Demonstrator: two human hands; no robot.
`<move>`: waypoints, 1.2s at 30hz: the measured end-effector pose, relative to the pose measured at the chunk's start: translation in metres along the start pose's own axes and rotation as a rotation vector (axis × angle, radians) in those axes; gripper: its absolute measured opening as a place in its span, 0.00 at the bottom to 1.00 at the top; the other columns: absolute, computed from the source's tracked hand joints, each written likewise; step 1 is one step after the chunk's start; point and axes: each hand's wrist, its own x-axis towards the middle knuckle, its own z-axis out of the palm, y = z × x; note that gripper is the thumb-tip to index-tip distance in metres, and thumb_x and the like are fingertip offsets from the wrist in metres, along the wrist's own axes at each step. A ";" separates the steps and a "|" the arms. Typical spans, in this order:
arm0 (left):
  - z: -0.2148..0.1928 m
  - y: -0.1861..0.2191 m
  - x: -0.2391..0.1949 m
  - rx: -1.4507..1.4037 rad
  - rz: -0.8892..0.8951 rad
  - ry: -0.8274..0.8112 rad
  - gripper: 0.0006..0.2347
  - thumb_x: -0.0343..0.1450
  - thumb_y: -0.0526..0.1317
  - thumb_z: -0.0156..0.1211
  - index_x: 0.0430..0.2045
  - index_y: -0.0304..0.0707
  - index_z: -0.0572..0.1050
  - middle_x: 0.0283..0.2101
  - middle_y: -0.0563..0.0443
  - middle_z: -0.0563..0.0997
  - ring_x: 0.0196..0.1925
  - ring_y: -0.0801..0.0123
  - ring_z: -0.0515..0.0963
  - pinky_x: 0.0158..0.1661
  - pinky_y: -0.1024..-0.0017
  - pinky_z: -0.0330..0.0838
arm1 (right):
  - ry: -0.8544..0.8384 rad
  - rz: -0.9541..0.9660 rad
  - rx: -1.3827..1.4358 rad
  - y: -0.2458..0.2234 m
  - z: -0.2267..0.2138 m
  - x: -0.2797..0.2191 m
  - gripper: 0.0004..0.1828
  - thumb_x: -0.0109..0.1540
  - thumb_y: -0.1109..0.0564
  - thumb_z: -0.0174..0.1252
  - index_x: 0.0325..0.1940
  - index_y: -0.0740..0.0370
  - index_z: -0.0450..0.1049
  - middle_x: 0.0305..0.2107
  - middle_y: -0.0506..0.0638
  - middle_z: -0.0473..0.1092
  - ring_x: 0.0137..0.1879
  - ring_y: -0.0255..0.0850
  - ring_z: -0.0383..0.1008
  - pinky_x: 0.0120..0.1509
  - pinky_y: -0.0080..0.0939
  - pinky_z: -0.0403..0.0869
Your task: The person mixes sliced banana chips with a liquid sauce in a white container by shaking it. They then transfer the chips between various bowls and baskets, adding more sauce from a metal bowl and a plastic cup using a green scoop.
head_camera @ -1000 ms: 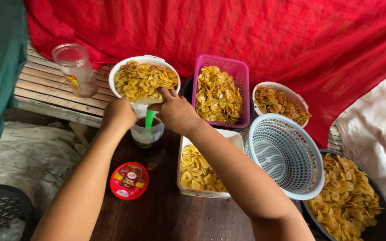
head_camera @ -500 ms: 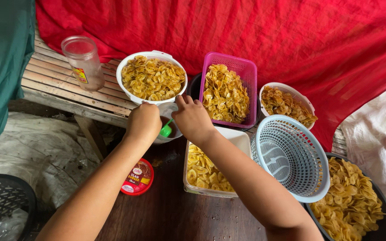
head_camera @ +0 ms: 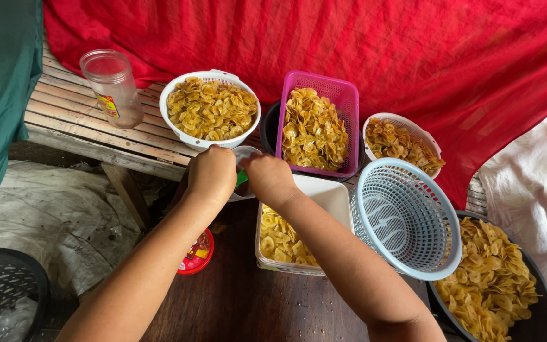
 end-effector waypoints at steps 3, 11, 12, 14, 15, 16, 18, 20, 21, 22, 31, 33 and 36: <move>-0.005 0.001 0.000 0.000 -0.012 -0.035 0.03 0.64 0.32 0.63 0.21 0.31 0.82 0.28 0.35 0.82 0.33 0.47 0.85 0.35 0.59 0.80 | -0.209 0.171 0.194 -0.002 0.006 0.001 0.10 0.56 0.56 0.63 0.41 0.52 0.82 0.35 0.54 0.78 0.43 0.52 0.78 0.45 0.49 0.75; -0.007 0.000 0.000 -0.026 -0.048 -0.029 0.04 0.63 0.34 0.65 0.22 0.30 0.82 0.28 0.34 0.82 0.33 0.47 0.85 0.36 0.59 0.80 | 0.008 0.230 0.900 0.042 0.037 -0.009 0.10 0.58 0.60 0.65 0.43 0.63 0.83 0.29 0.49 0.80 0.34 0.35 0.78 0.40 0.36 0.76; -0.007 0.000 0.000 -0.039 -0.055 -0.028 0.04 0.63 0.34 0.65 0.22 0.30 0.82 0.28 0.34 0.83 0.33 0.47 0.85 0.36 0.59 0.80 | -0.004 0.272 0.950 0.047 0.038 -0.014 0.10 0.59 0.61 0.64 0.44 0.64 0.83 0.28 0.48 0.79 0.32 0.34 0.75 0.38 0.36 0.75; -0.006 -0.001 0.000 -0.065 -0.065 -0.023 0.04 0.64 0.33 0.64 0.22 0.30 0.82 0.28 0.33 0.83 0.33 0.46 0.85 0.37 0.58 0.80 | -0.022 0.358 1.048 0.056 0.037 -0.025 0.10 0.59 0.61 0.64 0.45 0.65 0.83 0.25 0.46 0.76 0.28 0.32 0.71 0.32 0.34 0.71; -0.005 -0.001 0.000 -0.065 -0.068 -0.030 0.04 0.64 0.33 0.64 0.22 0.30 0.82 0.28 0.33 0.83 0.33 0.46 0.85 0.37 0.59 0.80 | -0.041 0.427 1.079 0.059 0.034 -0.031 0.10 0.60 0.61 0.64 0.45 0.64 0.83 0.24 0.46 0.75 0.28 0.32 0.70 0.31 0.33 0.69; -0.004 -0.002 0.000 -0.064 -0.071 -0.038 0.04 0.64 0.33 0.63 0.22 0.29 0.82 0.28 0.33 0.83 0.33 0.46 0.85 0.38 0.59 0.80 | -0.060 0.496 1.109 0.063 0.031 -0.038 0.10 0.60 0.61 0.64 0.46 0.63 0.83 0.24 0.46 0.74 0.28 0.31 0.69 0.30 0.33 0.67; -0.003 -0.003 -0.001 -0.058 -0.069 -0.031 0.04 0.63 0.32 0.63 0.22 0.29 0.82 0.28 0.32 0.83 0.34 0.46 0.85 0.38 0.58 0.80 | -0.067 0.582 1.247 0.067 0.023 -0.049 0.10 0.61 0.61 0.63 0.46 0.64 0.82 0.24 0.46 0.73 0.28 0.30 0.68 0.30 0.31 0.66; -0.002 -0.004 -0.001 -0.051 -0.055 0.001 0.03 0.63 0.31 0.62 0.22 0.30 0.82 0.28 0.32 0.82 0.33 0.45 0.85 0.37 0.58 0.80 | -0.037 0.618 1.458 0.074 0.014 -0.059 0.09 0.63 0.63 0.61 0.46 0.68 0.82 0.27 0.45 0.74 0.30 0.30 0.68 0.32 0.30 0.66; -0.002 -0.004 -0.002 -0.057 -0.053 0.004 0.03 0.64 0.31 0.62 0.22 0.30 0.82 0.28 0.32 0.82 0.33 0.45 0.85 0.37 0.57 0.80 | -0.041 0.660 1.494 0.077 0.010 -0.063 0.09 0.63 0.63 0.61 0.46 0.68 0.81 0.27 0.46 0.73 0.30 0.30 0.68 0.32 0.30 0.66; -0.001 -0.005 -0.002 -0.063 -0.050 0.007 0.03 0.64 0.31 0.62 0.22 0.29 0.82 0.28 0.32 0.82 0.33 0.44 0.85 0.37 0.57 0.80 | -0.046 0.703 1.531 0.080 0.006 -0.067 0.09 0.63 0.63 0.60 0.46 0.68 0.80 0.28 0.47 0.73 0.30 0.31 0.69 0.32 0.30 0.67; -0.003 -0.010 -0.006 -0.057 -0.047 -0.007 0.05 0.65 0.33 0.62 0.21 0.28 0.81 0.27 0.30 0.82 0.33 0.42 0.84 0.37 0.55 0.79 | 0.014 0.864 1.649 0.110 -0.034 -0.112 0.10 0.65 0.61 0.58 0.48 0.68 0.79 0.34 0.49 0.75 0.35 0.32 0.71 0.41 0.31 0.73; -0.004 -0.010 -0.007 -0.041 -0.033 0.000 0.05 0.65 0.33 0.62 0.21 0.28 0.81 0.27 0.30 0.82 0.32 0.42 0.84 0.37 0.55 0.79 | 0.044 0.893 1.636 0.118 -0.045 -0.127 0.11 0.65 0.61 0.58 0.49 0.69 0.79 0.35 0.50 0.75 0.36 0.33 0.72 0.43 0.33 0.75; -0.005 -0.010 -0.007 -0.032 -0.022 0.007 0.06 0.65 0.33 0.62 0.21 0.28 0.81 0.27 0.30 0.81 0.32 0.43 0.84 0.37 0.55 0.79 | 0.095 0.917 1.540 0.126 -0.054 -0.155 0.11 0.65 0.61 0.57 0.49 0.70 0.78 0.36 0.52 0.75 0.38 0.36 0.75 0.45 0.35 0.77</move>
